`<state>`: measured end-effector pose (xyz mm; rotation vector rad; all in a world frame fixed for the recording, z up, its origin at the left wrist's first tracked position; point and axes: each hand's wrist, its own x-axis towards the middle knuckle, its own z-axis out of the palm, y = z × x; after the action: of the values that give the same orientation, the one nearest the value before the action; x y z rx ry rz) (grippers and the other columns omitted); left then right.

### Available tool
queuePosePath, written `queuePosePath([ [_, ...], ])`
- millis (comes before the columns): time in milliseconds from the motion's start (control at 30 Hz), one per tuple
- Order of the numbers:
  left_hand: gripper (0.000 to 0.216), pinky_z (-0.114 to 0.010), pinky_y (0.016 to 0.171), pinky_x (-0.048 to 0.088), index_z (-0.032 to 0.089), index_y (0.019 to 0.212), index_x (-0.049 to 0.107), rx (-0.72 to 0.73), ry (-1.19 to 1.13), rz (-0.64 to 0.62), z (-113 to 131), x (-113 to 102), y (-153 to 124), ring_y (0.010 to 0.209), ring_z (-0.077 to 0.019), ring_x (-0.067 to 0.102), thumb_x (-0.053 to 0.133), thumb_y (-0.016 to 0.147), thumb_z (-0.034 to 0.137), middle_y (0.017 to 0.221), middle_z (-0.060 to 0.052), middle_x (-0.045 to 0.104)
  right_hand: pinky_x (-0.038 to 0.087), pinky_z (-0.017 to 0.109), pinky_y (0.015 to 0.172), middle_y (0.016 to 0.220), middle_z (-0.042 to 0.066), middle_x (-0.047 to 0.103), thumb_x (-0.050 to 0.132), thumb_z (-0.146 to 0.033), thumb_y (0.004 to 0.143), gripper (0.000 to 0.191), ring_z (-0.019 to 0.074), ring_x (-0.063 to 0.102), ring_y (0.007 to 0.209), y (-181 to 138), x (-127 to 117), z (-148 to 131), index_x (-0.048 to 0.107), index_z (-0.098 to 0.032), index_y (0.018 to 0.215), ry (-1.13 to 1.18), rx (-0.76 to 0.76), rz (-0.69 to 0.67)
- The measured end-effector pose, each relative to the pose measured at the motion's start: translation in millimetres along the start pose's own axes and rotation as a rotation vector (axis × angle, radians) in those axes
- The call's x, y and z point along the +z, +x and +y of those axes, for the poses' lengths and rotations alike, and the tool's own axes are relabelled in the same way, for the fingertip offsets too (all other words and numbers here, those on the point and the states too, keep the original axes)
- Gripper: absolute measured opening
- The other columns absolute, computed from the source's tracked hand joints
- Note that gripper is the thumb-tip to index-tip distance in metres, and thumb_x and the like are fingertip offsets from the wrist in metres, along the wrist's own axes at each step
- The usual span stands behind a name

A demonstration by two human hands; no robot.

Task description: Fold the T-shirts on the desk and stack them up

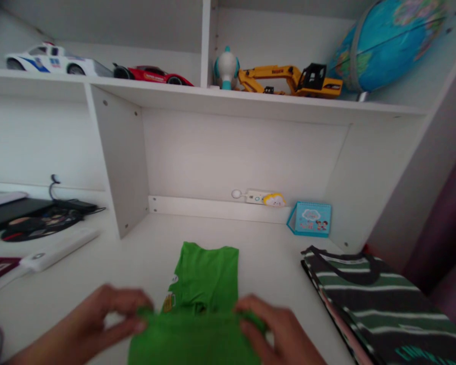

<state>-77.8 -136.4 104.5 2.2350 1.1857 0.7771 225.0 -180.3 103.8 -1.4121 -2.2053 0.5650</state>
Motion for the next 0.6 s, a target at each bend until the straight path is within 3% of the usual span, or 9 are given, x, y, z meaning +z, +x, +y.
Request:
queuePosePath([
  [67, 0.028, -0.019, 0.054, 0.04, 0.017, 0.072, 0.058, -0.022, -0.102, -0.076, -12.7, -3.5, 53.1, 0.06, -0.0109, 0.052, 0.048, 0.078, 0.043, 0.063, 0.002, 0.056, 0.043, 0.023, 0.064, 0.08, 0.0, 0.059, 0.043, -0.029, 0.08, 0.018, 0.0142, 0.054, 0.072, 57.8, -4.1, 25.8, 0.055, -0.02, 0.09, 0.069, 0.05, 0.166],
  [167, 0.023, -0.019, 0.052, 0.038, 0.015, 0.065, 0.051, -0.185, -0.111, -0.069, -51.8, 13.4, 122.5, 0.054, -0.0092, 0.049, 0.048, 0.076, 0.035, 0.056, 0.003, 0.05, 0.042, 0.022, 0.061, 0.076, 0.001, 0.06, 0.048, -0.02, 0.073, 0.017, 0.0133, 0.055, 0.068, 131.2, 13.6, 66.9, 0.057, -0.015, 0.087, 0.069, 0.172, 0.132],
  [233, 0.02, -0.02, 0.05, 0.038, 0.014, 0.059, 0.048, -0.309, 0.005, -0.095, -79.2, 31.5, 146.9, 0.052, -0.0101, 0.048, 0.049, 0.073, 0.028, 0.052, 0.003, 0.048, 0.042, 0.024, 0.06, 0.073, 0.003, 0.061, 0.05, -0.015, 0.069, 0.016, 0.0143, 0.056, 0.066, 158.5, 32.3, 87.6, 0.058, -0.013, 0.082, 0.041, 0.224, 0.12],
  [367, 0.011, -0.022, 0.054, 0.039, 0.015, 0.061, 0.051, -0.314, 0.111, -0.076, -109.1, 52.9, 152.9, 0.059, -0.013, 0.051, 0.053, 0.069, 0.023, 0.057, 0.001, 0.052, 0.04, 0.025, 0.072, 0.085, 0.006, 0.061, 0.048, -0.011, 0.069, 0.016, 0.0157, 0.055, 0.082, 172.3, 55.3, 107.6, 0.058, -0.013, 0.081, -0.032, 0.252, 0.186],
  [500, 0.01, -0.024, 0.061, 0.041, 0.017, 0.076, 0.054, -0.311, 0.186, -0.046, -114.4, 51.6, 150.9, 0.068, -0.0148, 0.054, 0.046, 0.074, 0.023, 0.07, -0.002, 0.057, 0.038, 0.023, 0.074, 0.088, 0.005, 0.06, 0.041, -0.014, 0.076, 0.019, 0.0137, 0.054, 0.084, 173.4, 56.0, 110.5, 0.054, -0.016, 0.089, -0.088, 0.243, 0.217],
  [600, 0.008, -0.029, 0.069, 0.041, 0.015, 0.073, 0.054, -0.321, 0.254, -0.024, -116.3, 52.5, 154.7, 0.078, -0.0192, 0.054, 0.049, 0.07, 0.02, 0.08, -0.006, 0.058, 0.037, 0.028, 0.074, 0.095, 0.01, 0.057, 0.046, -0.019, 0.075, 0.023, 0.0191, 0.052, 0.09, 175.6, 58.7, 111.3, 0.052, -0.014, 0.097, -0.15, 0.277, 0.228],
])
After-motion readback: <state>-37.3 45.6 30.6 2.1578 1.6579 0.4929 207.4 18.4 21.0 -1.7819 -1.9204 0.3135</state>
